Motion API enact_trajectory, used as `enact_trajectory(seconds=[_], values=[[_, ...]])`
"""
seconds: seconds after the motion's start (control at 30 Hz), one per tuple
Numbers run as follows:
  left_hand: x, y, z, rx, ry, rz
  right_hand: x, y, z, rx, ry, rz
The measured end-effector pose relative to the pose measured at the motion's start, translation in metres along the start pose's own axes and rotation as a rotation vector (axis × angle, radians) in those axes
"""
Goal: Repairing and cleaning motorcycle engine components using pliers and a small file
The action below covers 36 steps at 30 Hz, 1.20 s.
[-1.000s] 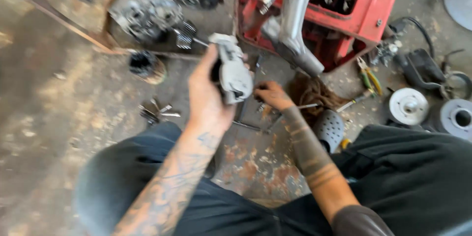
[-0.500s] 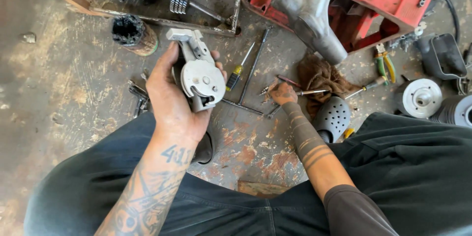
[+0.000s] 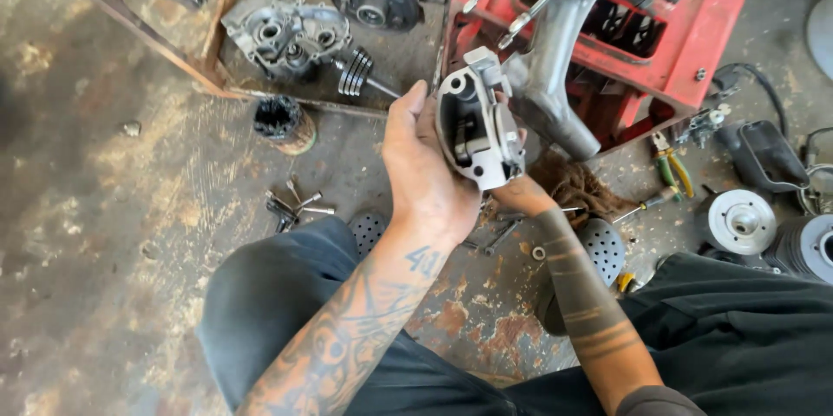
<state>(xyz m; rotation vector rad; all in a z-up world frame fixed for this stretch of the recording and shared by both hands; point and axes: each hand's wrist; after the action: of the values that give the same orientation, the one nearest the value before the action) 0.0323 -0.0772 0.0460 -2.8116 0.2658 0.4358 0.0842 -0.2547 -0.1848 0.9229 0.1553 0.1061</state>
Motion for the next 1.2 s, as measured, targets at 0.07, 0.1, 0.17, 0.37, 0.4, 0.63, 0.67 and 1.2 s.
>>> enact_trajectory(seconds=[0.07,0.1,0.17,0.37,0.4,0.63,0.67,1.2], values=[[-0.003,0.005,-0.011,0.007,0.062,-0.003,-0.015,0.053,0.030,0.129,-0.067,0.081],[-0.004,0.008,-0.016,0.006,0.109,-0.009,-0.024,0.079,0.046,0.257,-0.117,0.159],[0.001,0.016,-0.012,0.035,0.171,-0.031,-0.044,0.107,0.084,0.264,-0.215,0.313],[-0.018,0.033,-0.024,0.240,0.383,-0.183,-0.131,0.201,0.137,0.437,-0.443,0.703],[-0.020,0.036,-0.022,0.333,0.432,-0.234,-0.144,0.211,0.139,0.336,-0.482,0.719],[-0.044,0.039,-0.034,0.666,0.425,-0.457,-0.147,0.208,0.132,0.345,-0.381,0.669],[-0.046,0.037,-0.035,0.681,0.428,-0.482,-0.146,0.209,0.132,0.365,-0.376,0.677],[-0.054,0.013,-0.035,0.810,0.464,-0.494,-0.126,0.190,0.111,0.607,-0.391,0.763]])
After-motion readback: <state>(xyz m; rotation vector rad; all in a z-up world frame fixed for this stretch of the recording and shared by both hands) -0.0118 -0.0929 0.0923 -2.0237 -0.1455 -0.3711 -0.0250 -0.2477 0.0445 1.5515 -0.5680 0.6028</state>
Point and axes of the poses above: each hand's wrist, its own x-axis towards the middle knuckle, its own z-axis out of the back of the hand, y = z × x, and after that the axes turned 10 degrees about z, right-handed
